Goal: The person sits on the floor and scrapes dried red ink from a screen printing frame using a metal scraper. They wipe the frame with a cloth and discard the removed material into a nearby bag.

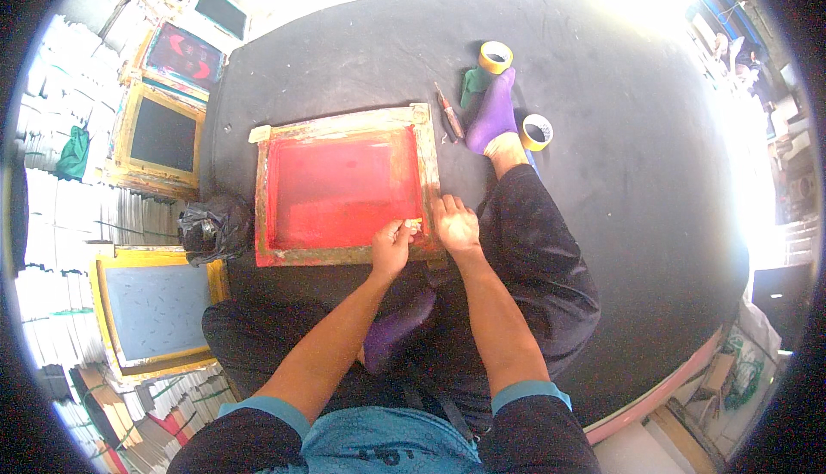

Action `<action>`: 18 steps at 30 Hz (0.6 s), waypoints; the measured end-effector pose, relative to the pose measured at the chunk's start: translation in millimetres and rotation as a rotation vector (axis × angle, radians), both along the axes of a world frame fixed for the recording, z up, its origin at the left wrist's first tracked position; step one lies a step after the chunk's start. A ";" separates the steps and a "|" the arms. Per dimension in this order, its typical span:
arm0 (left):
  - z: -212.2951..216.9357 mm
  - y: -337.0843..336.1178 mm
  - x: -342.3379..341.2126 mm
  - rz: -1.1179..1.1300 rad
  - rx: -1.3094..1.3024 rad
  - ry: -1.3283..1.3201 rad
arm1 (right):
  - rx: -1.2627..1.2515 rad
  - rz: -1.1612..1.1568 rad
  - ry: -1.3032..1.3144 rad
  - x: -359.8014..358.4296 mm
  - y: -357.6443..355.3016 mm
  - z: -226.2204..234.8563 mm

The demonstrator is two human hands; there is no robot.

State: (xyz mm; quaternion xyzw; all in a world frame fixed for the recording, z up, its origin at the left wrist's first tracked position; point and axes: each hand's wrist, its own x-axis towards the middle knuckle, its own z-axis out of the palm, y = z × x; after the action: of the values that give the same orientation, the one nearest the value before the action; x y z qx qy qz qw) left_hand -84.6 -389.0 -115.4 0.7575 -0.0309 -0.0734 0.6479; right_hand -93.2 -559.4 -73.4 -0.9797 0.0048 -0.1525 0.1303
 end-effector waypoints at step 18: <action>16.6 -3.5 -1.9 -0.018 0.217 -0.157 | 0.296 -0.075 -0.167 63.9 -27.8 51.0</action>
State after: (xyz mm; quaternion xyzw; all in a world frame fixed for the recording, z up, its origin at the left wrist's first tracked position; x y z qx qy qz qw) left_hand -86.5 -392.5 -98.9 0.8262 -0.0803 -0.0227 0.5571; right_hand -29.3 -587.2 -22.4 -0.9328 0.0531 -0.2359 0.2672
